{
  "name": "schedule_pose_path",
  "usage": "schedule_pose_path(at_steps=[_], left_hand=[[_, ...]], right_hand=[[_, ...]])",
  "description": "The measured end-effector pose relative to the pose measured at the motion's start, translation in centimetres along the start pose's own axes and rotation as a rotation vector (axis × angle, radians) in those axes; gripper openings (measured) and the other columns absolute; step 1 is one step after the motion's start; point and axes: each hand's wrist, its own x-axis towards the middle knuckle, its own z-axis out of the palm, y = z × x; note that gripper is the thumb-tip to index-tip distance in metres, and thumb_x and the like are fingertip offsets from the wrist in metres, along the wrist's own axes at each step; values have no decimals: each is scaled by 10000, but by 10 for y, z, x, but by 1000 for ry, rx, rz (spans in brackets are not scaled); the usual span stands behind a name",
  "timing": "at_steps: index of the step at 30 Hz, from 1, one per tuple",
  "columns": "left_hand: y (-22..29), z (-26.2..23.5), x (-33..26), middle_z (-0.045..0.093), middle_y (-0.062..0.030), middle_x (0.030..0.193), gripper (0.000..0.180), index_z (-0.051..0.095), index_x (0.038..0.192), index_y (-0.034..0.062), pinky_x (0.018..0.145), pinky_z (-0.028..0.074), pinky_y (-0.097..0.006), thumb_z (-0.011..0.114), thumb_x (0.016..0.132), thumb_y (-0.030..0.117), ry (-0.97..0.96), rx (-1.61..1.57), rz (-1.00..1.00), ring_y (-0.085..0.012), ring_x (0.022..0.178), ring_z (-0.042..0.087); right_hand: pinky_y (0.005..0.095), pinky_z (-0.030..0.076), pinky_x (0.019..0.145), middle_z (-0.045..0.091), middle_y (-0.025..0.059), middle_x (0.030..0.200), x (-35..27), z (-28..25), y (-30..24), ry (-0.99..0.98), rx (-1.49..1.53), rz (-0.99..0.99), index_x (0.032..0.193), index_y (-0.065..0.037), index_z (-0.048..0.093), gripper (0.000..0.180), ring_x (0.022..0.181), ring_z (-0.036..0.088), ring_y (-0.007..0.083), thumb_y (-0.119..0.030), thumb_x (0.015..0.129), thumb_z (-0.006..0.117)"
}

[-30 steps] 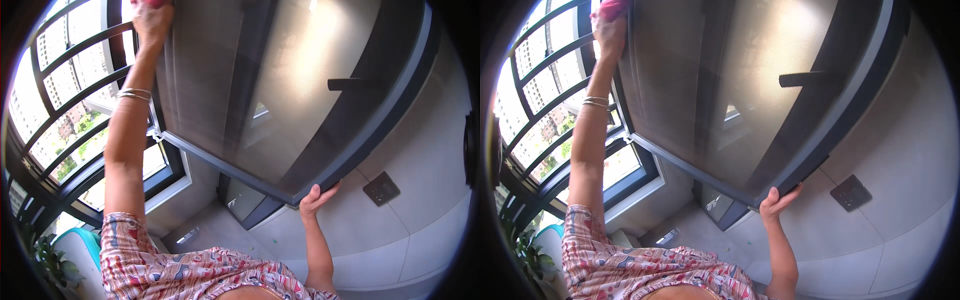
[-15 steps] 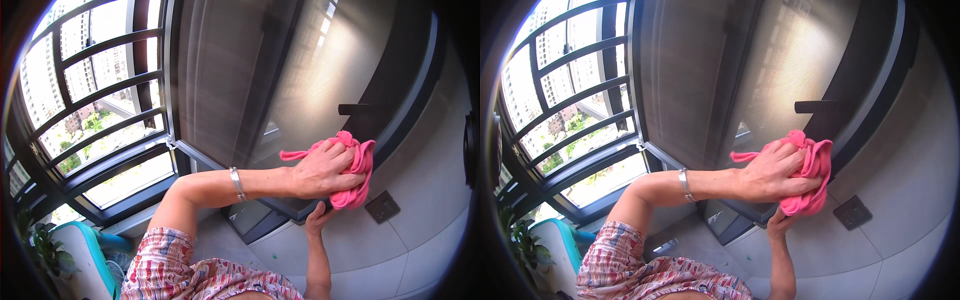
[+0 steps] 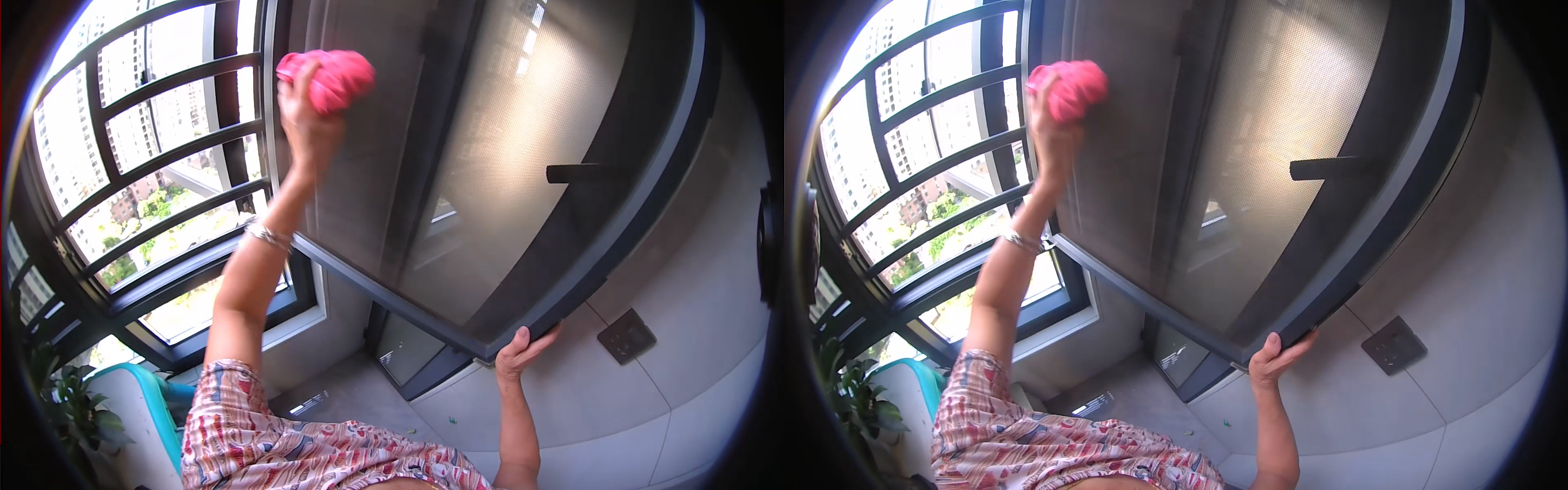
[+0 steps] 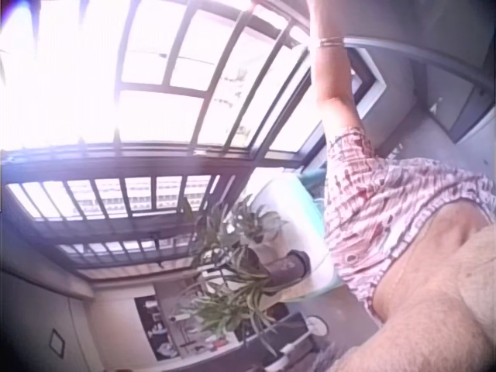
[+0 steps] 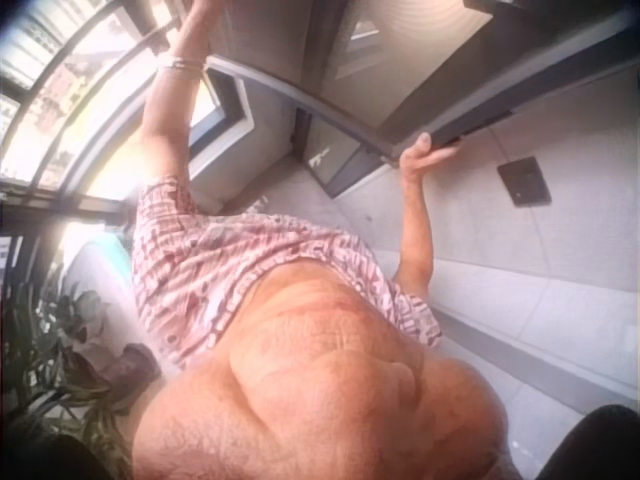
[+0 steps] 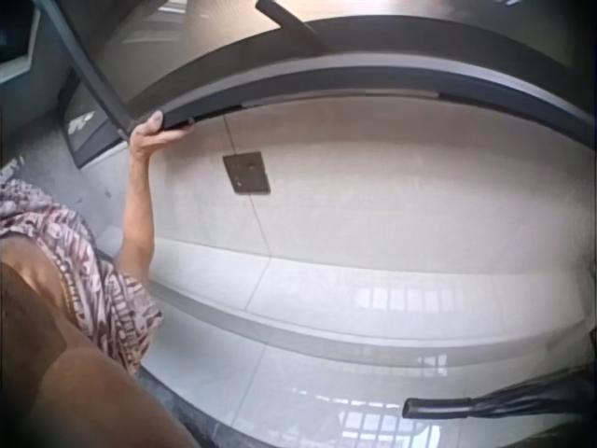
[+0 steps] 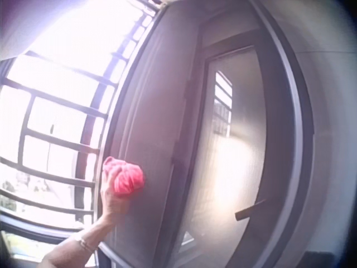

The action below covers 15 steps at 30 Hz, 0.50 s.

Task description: The person cleans window frames and sliding screen frames by wiping down their surfaces and edges with a cloth.

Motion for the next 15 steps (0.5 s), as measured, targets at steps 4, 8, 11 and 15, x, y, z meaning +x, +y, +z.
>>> schedule_pose_path(at_steps=[4,8,11,15], left_hand=[[107,3,-56,513,-188,1093,539,561,1089,47,868,449,-434,738,580,34,-310,-330,50,-391,1020,520],[165,-2,-72,533,-159,982,407,611,1018,85,799,448,-408,743,634,87,-565,-688,268,-346,936,524],[139,-5,-25,550,-145,988,405,619,1006,72,756,471,-354,774,632,86,-250,-535,241,-308,867,558],[46,-4,76,559,-120,1026,587,558,1144,107,732,480,-387,704,584,10,74,-262,294,-332,942,557]], right_hand=[[410,313,1023,289,310,1348,-1,-2,9,8,30,8,1370,134,133,695,1209,387,379,-278,910,452],[392,289,1036,304,290,1355,-1,-3,5,0,43,31,1366,117,190,700,1233,367,358,-367,929,444],[398,314,1017,307,302,1342,5,-5,2,-34,27,13,1365,124,173,711,1214,385,369,-370,931,444],[401,356,972,339,309,1291,3,-6,0,-15,11,-16,1346,141,171,718,1149,432,373,-366,924,455]])
